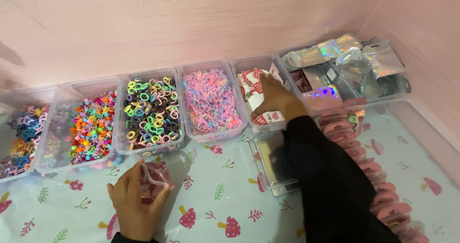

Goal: Picking small beads and decorative items from organized bins and packing them into small plastic bags.

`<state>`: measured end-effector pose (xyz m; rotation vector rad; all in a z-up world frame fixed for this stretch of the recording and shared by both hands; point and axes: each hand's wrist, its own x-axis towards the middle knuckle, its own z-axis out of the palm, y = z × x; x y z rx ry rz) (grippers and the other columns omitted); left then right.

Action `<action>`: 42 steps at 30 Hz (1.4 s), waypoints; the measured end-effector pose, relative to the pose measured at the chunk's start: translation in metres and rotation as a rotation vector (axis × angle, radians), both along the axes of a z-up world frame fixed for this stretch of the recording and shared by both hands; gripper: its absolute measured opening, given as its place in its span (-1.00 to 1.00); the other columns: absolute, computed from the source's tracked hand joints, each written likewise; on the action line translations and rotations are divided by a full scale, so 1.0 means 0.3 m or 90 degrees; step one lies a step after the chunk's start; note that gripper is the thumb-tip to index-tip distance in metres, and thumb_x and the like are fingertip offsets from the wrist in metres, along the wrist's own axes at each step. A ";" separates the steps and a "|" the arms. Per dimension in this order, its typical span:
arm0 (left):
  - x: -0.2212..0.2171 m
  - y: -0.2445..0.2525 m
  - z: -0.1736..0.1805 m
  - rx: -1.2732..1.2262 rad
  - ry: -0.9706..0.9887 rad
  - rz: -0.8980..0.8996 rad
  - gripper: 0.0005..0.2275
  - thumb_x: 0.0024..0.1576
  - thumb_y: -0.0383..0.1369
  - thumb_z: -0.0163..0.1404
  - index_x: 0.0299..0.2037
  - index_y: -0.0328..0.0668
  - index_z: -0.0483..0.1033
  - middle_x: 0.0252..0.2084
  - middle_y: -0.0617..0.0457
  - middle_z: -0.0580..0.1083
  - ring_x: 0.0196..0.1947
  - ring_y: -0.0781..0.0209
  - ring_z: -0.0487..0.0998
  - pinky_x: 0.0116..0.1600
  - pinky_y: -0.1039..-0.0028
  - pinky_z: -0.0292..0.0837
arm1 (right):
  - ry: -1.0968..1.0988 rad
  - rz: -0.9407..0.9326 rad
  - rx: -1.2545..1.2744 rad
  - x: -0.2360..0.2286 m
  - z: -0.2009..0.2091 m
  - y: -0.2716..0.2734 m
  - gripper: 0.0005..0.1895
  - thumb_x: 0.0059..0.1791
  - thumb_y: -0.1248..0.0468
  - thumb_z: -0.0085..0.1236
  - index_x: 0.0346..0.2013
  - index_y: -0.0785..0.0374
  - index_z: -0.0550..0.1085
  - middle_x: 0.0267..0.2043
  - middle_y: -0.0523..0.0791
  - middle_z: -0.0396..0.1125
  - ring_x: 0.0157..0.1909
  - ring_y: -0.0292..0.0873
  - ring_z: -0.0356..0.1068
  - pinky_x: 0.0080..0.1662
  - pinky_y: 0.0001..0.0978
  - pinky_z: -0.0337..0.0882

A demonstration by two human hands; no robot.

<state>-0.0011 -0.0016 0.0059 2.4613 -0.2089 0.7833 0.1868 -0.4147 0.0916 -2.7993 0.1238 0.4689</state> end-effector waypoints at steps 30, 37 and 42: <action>0.001 -0.009 -0.007 -0.009 0.057 0.048 -0.16 -0.25 0.08 0.26 0.31 -0.06 0.46 0.04 -0.05 0.51 0.01 -0.01 0.49 0.24 -0.10 0.10 | -0.335 -0.278 0.216 0.102 0.014 -0.091 -0.30 -0.13 0.49 -0.03 0.34 0.21 0.30 0.27 0.01 0.35 0.28 0.11 0.33 0.15 -0.15 0.37; 0.001 -0.011 0.004 -0.014 0.083 0.047 -0.16 -0.24 0.04 0.29 0.32 -0.06 0.44 0.07 -0.06 0.50 0.03 0.00 0.49 0.23 -0.02 0.10 | -0.334 -0.386 0.469 0.059 0.066 -0.082 -0.66 -0.29 0.45 -0.21 -0.31 0.17 0.43 -0.46 -0.22 0.20 -0.44 -0.26 0.14 -0.43 -0.37 0.07; -0.009 -0.016 0.007 -0.034 0.078 0.040 -0.18 -0.24 0.02 0.29 0.32 -0.07 0.44 0.09 -0.06 0.48 0.05 -0.02 0.48 0.28 -0.13 0.05 | -0.313 -0.371 0.464 0.054 0.054 -0.084 -0.44 -0.26 0.37 0.01 0.06 0.23 0.49 -0.41 -0.25 0.21 -0.42 -0.30 0.13 -0.38 -0.39 0.15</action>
